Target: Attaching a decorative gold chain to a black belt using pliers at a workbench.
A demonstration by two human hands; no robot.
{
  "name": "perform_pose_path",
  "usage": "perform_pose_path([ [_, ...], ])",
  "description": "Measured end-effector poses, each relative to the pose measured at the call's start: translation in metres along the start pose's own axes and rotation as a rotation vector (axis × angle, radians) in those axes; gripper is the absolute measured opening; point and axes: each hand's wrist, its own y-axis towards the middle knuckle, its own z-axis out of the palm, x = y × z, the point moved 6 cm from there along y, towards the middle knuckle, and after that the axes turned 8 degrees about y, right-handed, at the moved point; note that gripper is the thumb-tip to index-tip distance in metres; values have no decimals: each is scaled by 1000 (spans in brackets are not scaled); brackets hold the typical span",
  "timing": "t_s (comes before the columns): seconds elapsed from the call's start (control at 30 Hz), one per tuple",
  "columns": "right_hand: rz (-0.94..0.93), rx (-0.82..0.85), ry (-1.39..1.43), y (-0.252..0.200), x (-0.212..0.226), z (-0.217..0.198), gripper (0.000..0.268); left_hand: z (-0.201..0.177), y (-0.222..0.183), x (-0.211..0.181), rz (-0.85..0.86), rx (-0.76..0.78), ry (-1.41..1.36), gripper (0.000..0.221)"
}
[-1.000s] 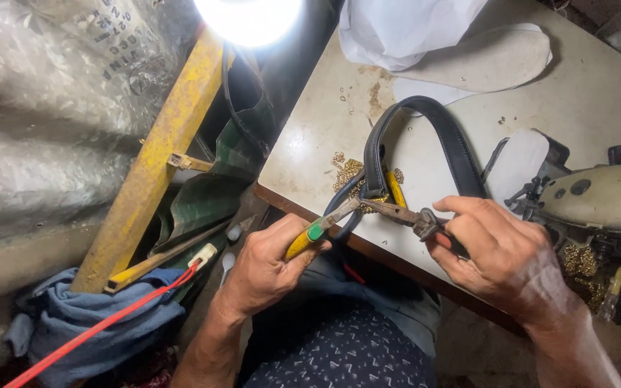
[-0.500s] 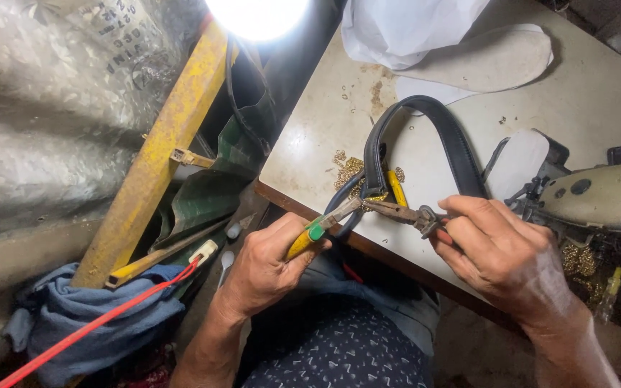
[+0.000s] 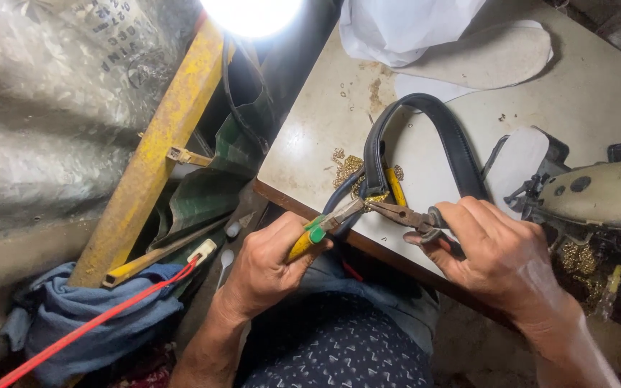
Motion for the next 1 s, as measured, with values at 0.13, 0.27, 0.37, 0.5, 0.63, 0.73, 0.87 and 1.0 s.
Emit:
perform_pose_path([
  [0.13,-34,-89,-55,-3,0,1,56,1,-1,0,-14,3,-3,16],
  [0.27,-77,-156,-87,-7,2,2,62,1,0,-1,-30,8,-41,15],
  [0.37,-80,-183,-122,-7,4,-1,60,2,0,-3,-58,28,-110,7],
  [0.5,-82,-223,-186,-12,1,2,63,5,1,-5,-106,0,-213,5],
  [0.63,-303,-299,-24,-18,35,21,56,19,6,6,-235,9,-283,12],
  [0.73,-137,-306,-8,-26,21,11,61,16,6,0,-219,-27,-249,3],
  [0.87,326,-28,291,-30,-9,12,52,-2,12,-8,-104,-115,-22,6],
  [1.0,666,155,811,-33,-3,23,52,0,10,-13,-5,-163,141,8],
])
